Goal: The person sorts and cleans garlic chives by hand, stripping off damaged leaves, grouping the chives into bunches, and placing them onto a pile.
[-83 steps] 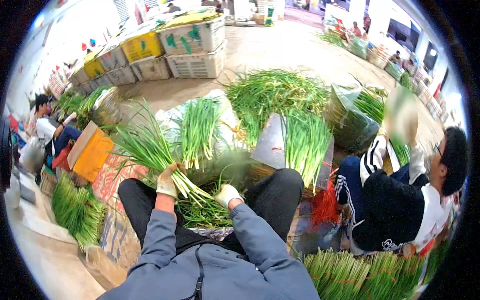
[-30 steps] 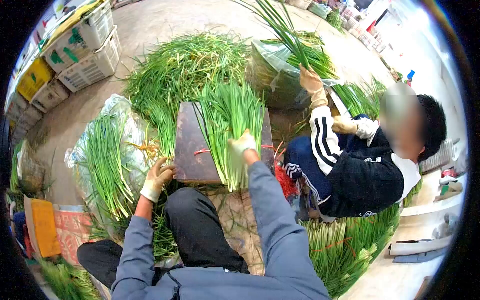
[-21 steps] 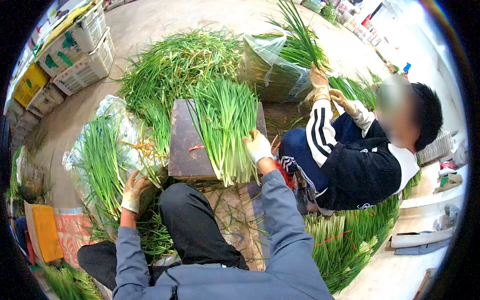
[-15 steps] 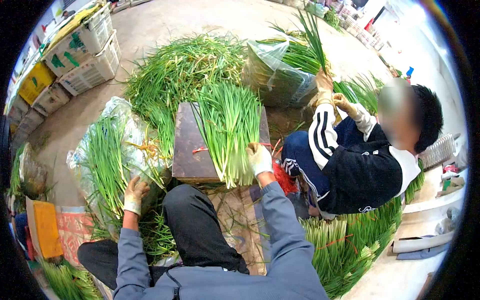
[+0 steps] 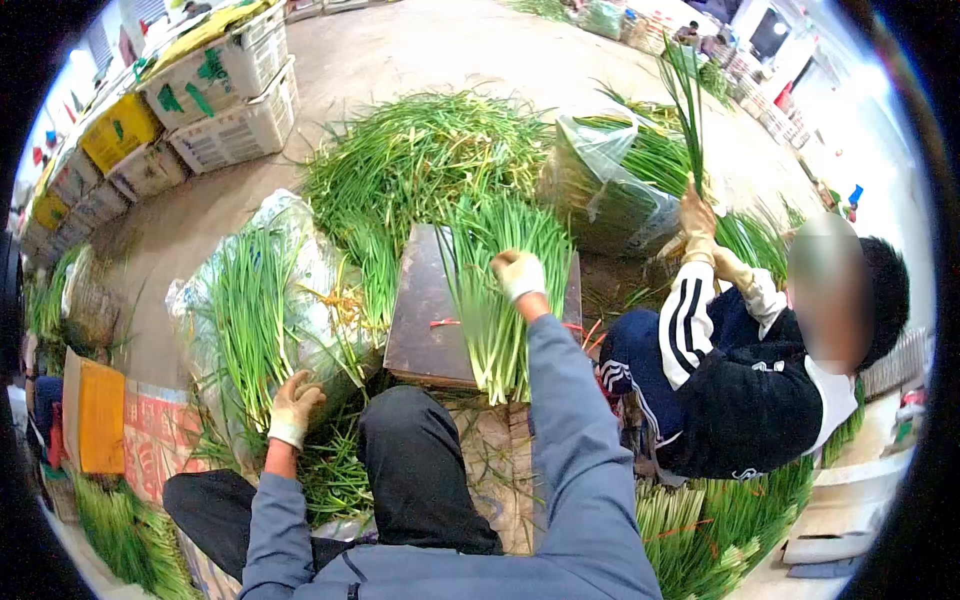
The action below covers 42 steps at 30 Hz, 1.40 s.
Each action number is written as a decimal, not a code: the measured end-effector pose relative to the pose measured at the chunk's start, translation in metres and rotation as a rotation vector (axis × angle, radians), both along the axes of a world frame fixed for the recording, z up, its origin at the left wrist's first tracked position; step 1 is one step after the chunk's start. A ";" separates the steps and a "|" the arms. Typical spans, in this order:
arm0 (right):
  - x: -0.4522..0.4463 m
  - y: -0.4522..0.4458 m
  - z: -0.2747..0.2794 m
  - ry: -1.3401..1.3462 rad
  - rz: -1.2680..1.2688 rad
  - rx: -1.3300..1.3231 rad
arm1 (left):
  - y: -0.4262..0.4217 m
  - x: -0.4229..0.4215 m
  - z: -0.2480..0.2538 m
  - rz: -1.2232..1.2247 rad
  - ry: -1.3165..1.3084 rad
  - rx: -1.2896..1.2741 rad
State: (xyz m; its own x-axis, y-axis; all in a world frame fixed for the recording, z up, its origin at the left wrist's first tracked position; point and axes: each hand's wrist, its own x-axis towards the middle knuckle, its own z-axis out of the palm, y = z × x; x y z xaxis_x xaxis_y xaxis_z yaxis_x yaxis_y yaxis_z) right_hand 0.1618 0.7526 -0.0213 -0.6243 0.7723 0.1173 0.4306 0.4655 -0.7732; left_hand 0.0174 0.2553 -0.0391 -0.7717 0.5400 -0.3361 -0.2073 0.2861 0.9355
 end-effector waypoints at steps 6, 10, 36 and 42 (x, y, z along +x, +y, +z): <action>0.029 0.020 0.116 0.527 0.016 -0.528 | -0.004 -0.009 -0.021 0.087 -0.024 0.038; 0.022 -0.006 0.105 -0.197 0.185 0.053 | 0.016 0.005 -0.020 0.023 -0.089 -0.020; 0.009 -0.002 0.109 0.210 0.003 -0.318 | 0.014 0.019 0.002 -0.019 -0.069 0.080; -0.018 0.012 0.140 0.532 -0.062 -0.286 | 0.012 0.020 0.006 0.000 -0.087 0.070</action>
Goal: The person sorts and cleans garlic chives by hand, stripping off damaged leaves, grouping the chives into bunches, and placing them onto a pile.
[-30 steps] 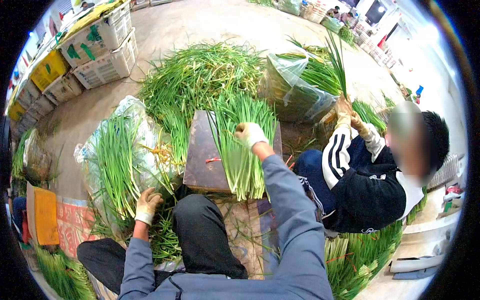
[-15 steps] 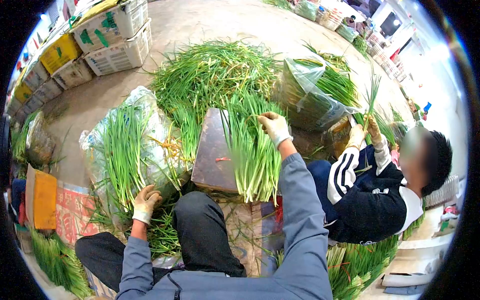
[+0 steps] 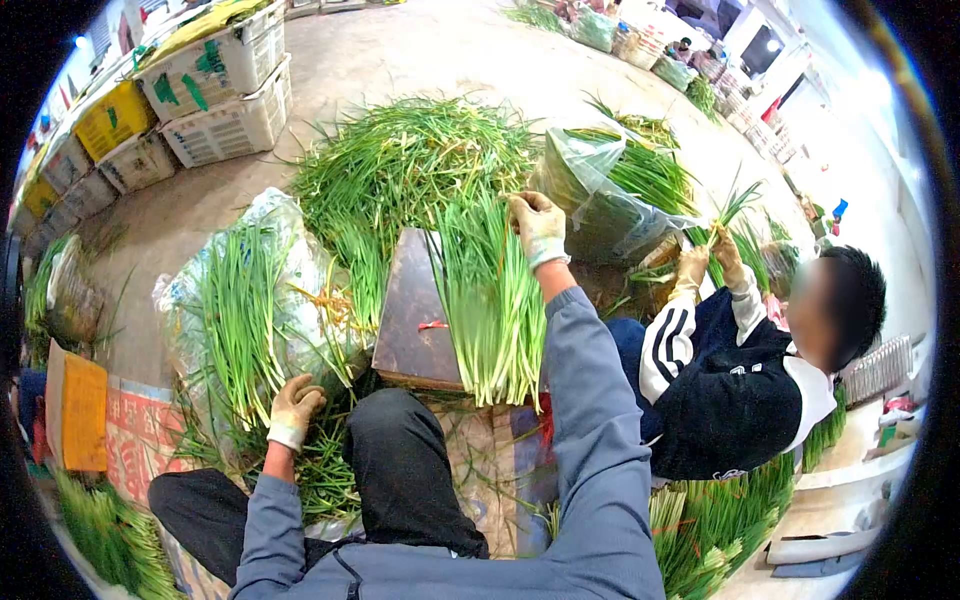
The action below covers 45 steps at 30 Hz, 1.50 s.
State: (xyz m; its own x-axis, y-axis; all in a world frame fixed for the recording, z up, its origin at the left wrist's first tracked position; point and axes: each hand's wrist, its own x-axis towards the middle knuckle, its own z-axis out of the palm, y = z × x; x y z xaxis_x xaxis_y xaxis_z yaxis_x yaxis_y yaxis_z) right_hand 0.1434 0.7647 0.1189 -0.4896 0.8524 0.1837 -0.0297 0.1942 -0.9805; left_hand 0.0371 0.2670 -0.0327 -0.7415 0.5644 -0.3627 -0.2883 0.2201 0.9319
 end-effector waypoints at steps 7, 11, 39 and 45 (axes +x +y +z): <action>-0.024 0.009 0.035 0.078 0.045 0.134 | 0.004 -0.004 0.001 0.035 -0.034 0.033; -0.031 0.009 0.051 0.011 0.066 0.106 | 0.024 -0.005 0.005 -0.042 0.009 0.047; -0.137 -0.102 0.202 0.125 0.485 0.189 | 0.086 -0.050 0.071 -0.146 0.226 -0.021; -0.120 -0.186 0.217 0.146 0.699 0.055 | 0.148 -0.088 0.100 -0.038 1.017 -0.309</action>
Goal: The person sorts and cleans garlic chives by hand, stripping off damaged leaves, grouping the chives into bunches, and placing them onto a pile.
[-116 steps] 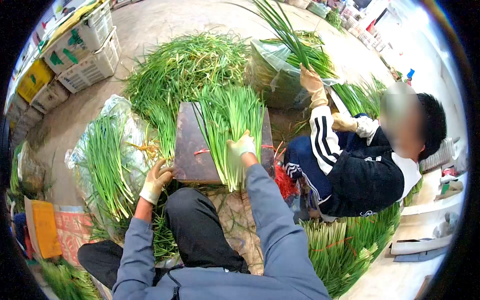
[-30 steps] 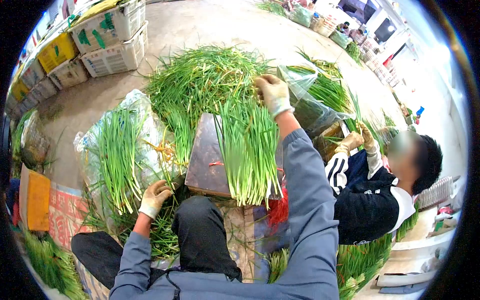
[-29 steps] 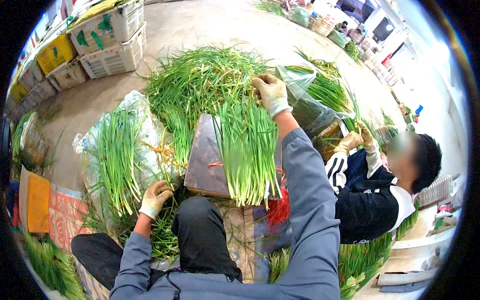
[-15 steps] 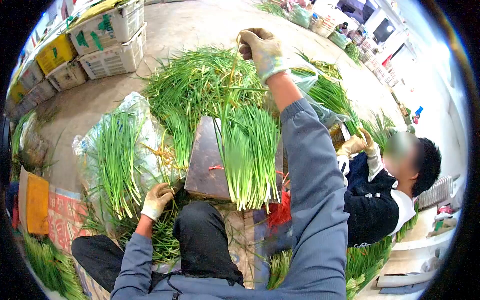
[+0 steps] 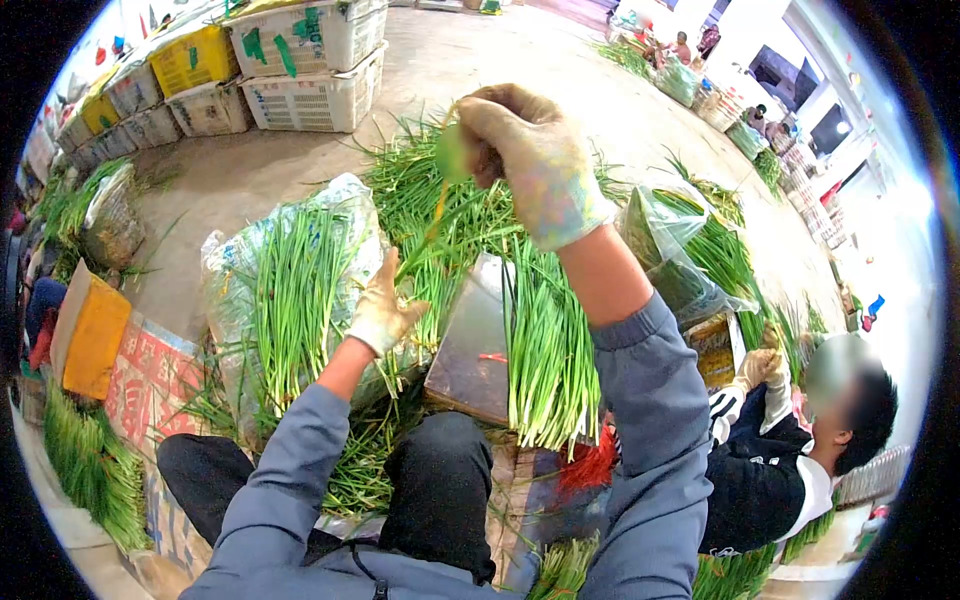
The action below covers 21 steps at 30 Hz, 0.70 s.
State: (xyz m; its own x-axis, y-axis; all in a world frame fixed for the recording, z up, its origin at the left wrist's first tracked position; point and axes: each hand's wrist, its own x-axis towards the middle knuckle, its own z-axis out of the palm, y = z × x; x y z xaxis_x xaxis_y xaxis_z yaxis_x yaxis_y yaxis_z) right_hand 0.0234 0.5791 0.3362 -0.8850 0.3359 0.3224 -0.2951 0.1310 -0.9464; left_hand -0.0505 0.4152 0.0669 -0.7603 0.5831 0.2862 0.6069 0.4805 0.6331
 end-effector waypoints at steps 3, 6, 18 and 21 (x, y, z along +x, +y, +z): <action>0.007 -0.012 0.007 -0.014 0.011 -0.048 | -0.023 -0.002 0.011 -0.185 -0.710 0.012; 0.001 -0.008 0.004 0.007 0.043 -0.148 | -0.072 0.029 -0.026 -0.075 -0.621 -0.088; -0.165 0.120 -0.028 -0.247 -0.440 0.457 | -0.186 0.127 -0.113 -0.117 -1.458 -0.055; -0.139 0.155 -0.044 -0.406 -0.517 0.810 | -0.193 0.115 -0.093 -0.134 -1.397 -0.041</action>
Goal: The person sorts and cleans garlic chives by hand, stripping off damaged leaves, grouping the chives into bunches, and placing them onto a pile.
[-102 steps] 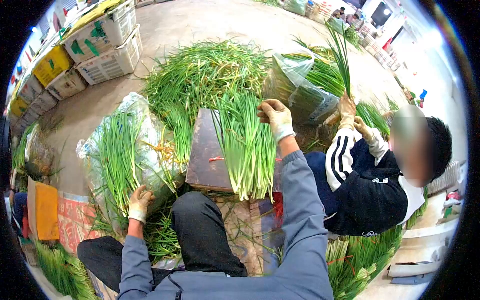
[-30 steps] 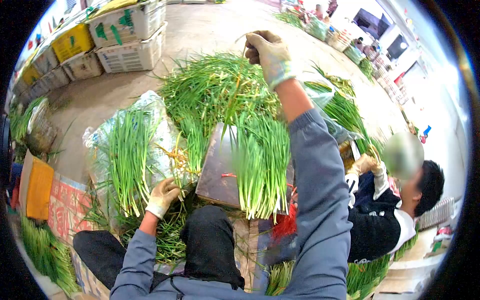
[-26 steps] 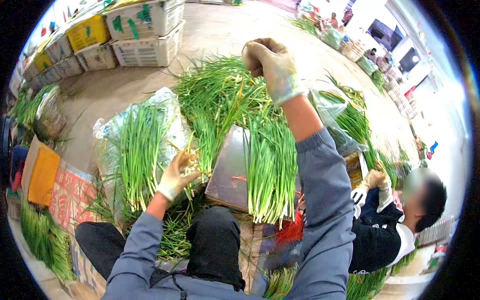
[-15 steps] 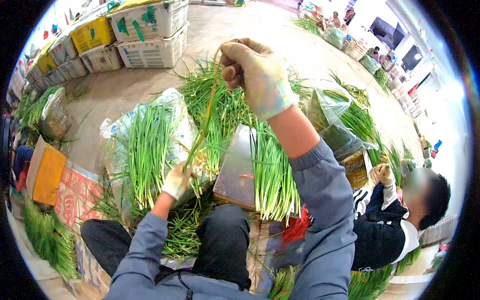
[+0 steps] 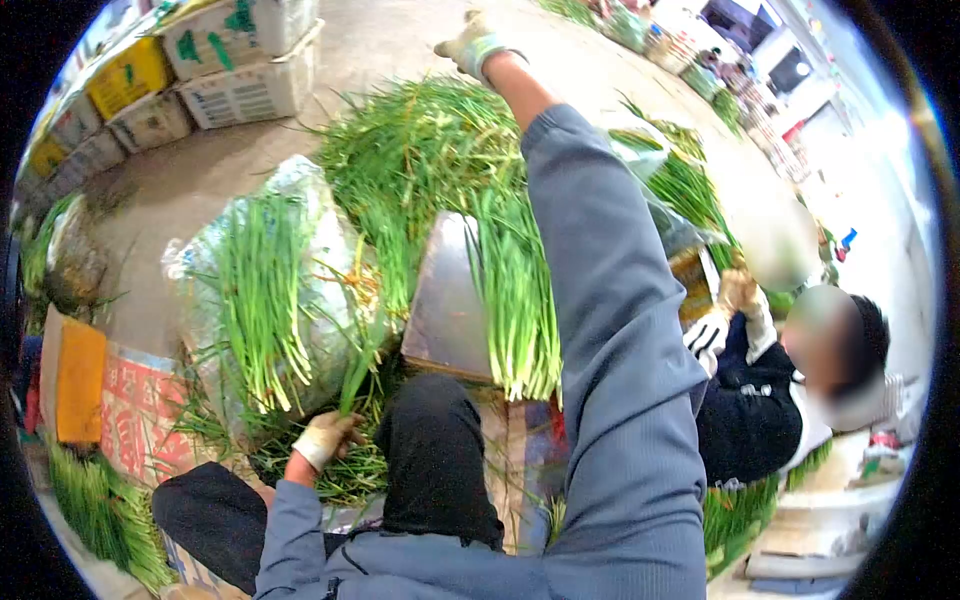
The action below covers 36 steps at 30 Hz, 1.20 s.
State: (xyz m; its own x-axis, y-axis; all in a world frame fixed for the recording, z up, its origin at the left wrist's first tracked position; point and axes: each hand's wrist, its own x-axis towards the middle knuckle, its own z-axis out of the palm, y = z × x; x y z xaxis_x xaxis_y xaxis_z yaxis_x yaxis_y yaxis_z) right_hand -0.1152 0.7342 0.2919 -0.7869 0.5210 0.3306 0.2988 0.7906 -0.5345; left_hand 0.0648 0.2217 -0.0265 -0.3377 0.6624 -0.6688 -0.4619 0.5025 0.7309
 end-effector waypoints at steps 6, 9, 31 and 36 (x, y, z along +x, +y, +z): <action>0.186 -0.009 -0.093 -0.202 -0.001 0.456 | -0.005 -0.021 0.031 0.246 -0.045 0.197; 0.282 -0.007 -0.155 -0.234 -0.166 -0.003 | -0.013 -0.030 0.023 0.347 -0.038 0.358; 0.322 0.036 -0.259 0.225 -0.182 -0.315 | -0.024 -0.015 0.032 0.495 0.121 0.355; 0.365 -0.021 -0.143 0.531 -0.056 -0.977 | 0.001 -0.026 0.066 0.504 0.199 0.335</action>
State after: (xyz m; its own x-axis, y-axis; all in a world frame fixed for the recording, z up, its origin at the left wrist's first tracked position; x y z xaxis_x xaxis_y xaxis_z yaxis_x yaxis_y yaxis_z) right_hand 0.2502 0.7137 0.1486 -0.6348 0.7713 0.0471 -0.1304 -0.0469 -0.9904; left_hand 0.0387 0.2228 0.0390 -0.7590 0.5521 -0.3450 -0.4211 -0.0121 0.9069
